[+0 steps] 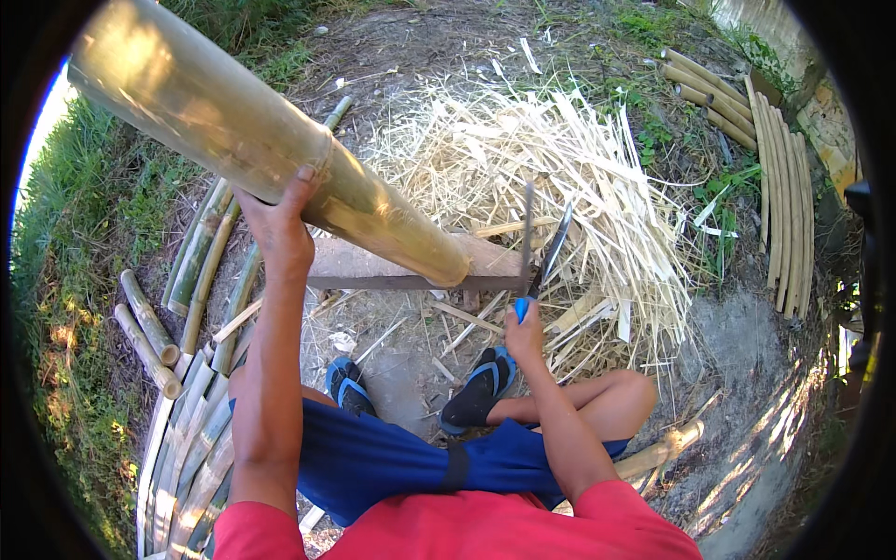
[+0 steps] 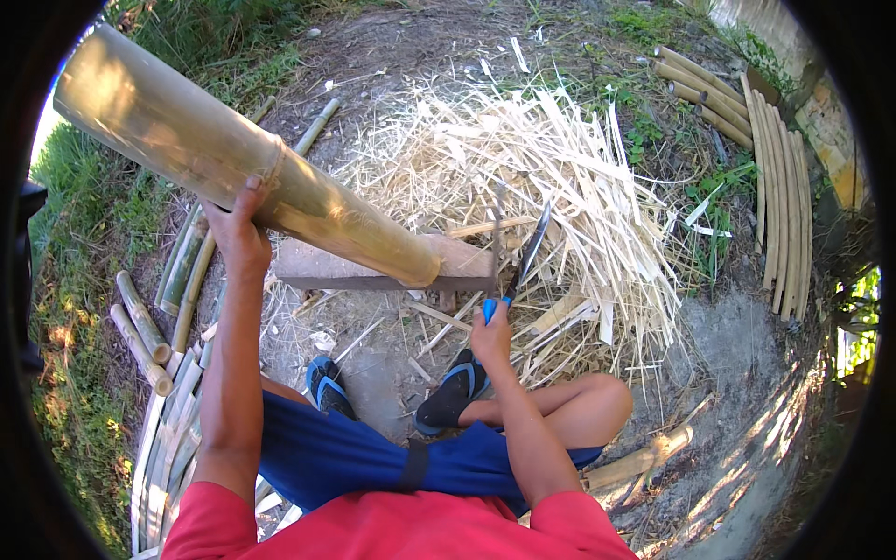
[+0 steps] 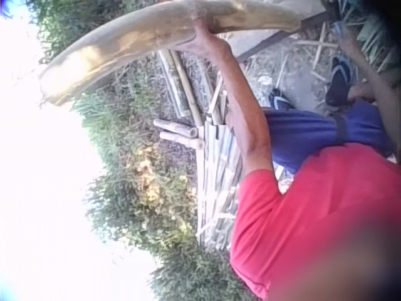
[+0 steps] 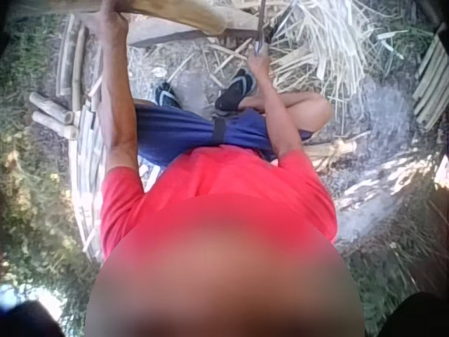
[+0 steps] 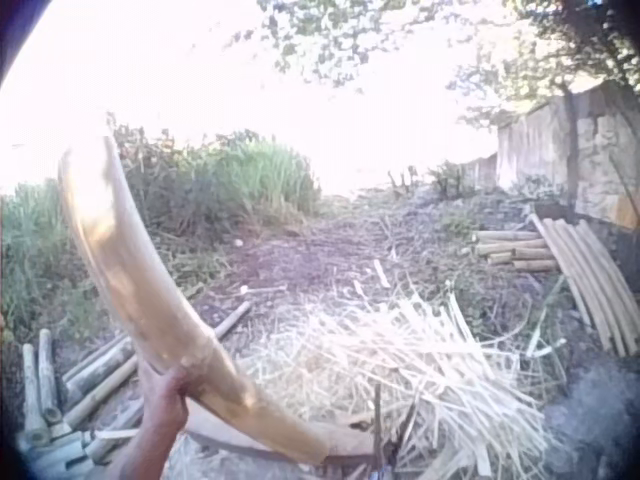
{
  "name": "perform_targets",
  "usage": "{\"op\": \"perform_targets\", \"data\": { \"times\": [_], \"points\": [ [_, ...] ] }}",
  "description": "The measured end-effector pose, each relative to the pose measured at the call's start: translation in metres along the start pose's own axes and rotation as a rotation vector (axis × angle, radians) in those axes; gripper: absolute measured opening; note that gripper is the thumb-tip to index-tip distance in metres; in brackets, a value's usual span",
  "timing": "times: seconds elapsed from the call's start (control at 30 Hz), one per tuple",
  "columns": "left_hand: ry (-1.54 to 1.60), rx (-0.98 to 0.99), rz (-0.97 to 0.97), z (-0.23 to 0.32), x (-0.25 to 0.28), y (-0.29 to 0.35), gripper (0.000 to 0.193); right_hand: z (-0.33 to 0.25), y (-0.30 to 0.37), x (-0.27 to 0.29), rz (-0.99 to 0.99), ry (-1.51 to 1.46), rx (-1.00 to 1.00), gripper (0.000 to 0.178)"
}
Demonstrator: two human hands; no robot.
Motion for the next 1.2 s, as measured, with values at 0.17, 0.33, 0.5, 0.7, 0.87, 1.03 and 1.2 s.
{"op": "perform_targets", "data": {
  "times": [0.17, 0.33, 0.5, 0.7, 0.87, 1.03, 1.2],
  "points": [
    [-0.004, 0.031, -0.266, -0.001, 0.001, -0.006, 0.083, -0.056, 0.012, -0.015, -0.350, 0.020, -0.053, 0.031],
    [-0.114, -0.077, -0.191, -0.007, -0.009, 0.009, 0.089, -0.144, 0.011, -0.041, -0.346, -0.164, 0.377, 0.038],
    [-0.072, -0.028, -0.193, -0.010, -0.014, 0.009, 0.092, -0.106, -0.013, -0.073, -0.367, -0.049, -0.011, 0.036],
    [-0.099, -0.067, -0.122, -0.008, -0.019, 0.010, 0.091, -0.112, -0.035, -0.064, -0.463, 0.065, -0.052, 0.038],
    [-0.094, -0.039, -0.011, -0.009, -0.025, 0.018, 0.095, -0.134, -0.006, -0.073, -0.352, -0.068, 0.216, 0.039],
    [-0.145, -0.151, 0.016, 0.006, -0.022, 0.021, 0.093, -0.090, -0.035, -0.083, -0.347, 0.166, -0.124, 0.037],
    [-0.166, -0.061, 0.082, 0.001, -0.018, 0.016, 0.096, -0.108, -0.017, -0.091, -0.388, -0.029, 0.094, 0.035]
  ]
}}
Point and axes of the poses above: each hand's wrist, its own y-axis away from the middle knuckle, its own x-axis out of the back of the hand, z = x × y, the point moved 5 cm from there along -y, towards the middle knuckle, and after that the axes turned 10 degrees about -y, right-handed, at the moved point
